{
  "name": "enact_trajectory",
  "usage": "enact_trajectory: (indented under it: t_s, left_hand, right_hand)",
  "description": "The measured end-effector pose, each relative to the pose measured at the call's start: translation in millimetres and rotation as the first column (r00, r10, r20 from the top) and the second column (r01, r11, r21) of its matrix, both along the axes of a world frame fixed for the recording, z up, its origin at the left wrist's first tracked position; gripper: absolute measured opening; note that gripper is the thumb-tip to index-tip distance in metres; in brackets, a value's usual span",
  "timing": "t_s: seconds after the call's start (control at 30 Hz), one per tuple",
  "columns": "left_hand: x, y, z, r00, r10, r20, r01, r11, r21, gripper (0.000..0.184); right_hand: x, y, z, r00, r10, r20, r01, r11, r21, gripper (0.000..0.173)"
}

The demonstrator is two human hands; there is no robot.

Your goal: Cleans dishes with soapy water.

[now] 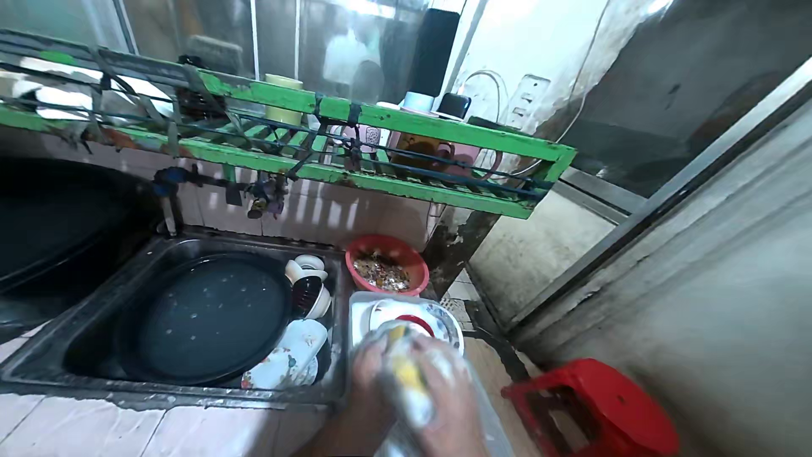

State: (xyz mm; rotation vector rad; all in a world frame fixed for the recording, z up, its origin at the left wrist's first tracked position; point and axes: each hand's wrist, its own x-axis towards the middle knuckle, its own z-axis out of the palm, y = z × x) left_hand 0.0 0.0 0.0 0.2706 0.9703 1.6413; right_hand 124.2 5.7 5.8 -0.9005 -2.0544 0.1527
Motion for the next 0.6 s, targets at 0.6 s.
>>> enact_trajectory:
  t_s: [0.6]
  left_hand:
    - [-20.8, -19.9, 23.7, 0.903, -0.218, -0.369, 0.327, 0.907, 0.265, 0.028]
  right_hand:
    - [26.7, 17.6, 12.5, 0.487, -0.466, -0.739, -0.506, 0.539, -0.673, 0.021]
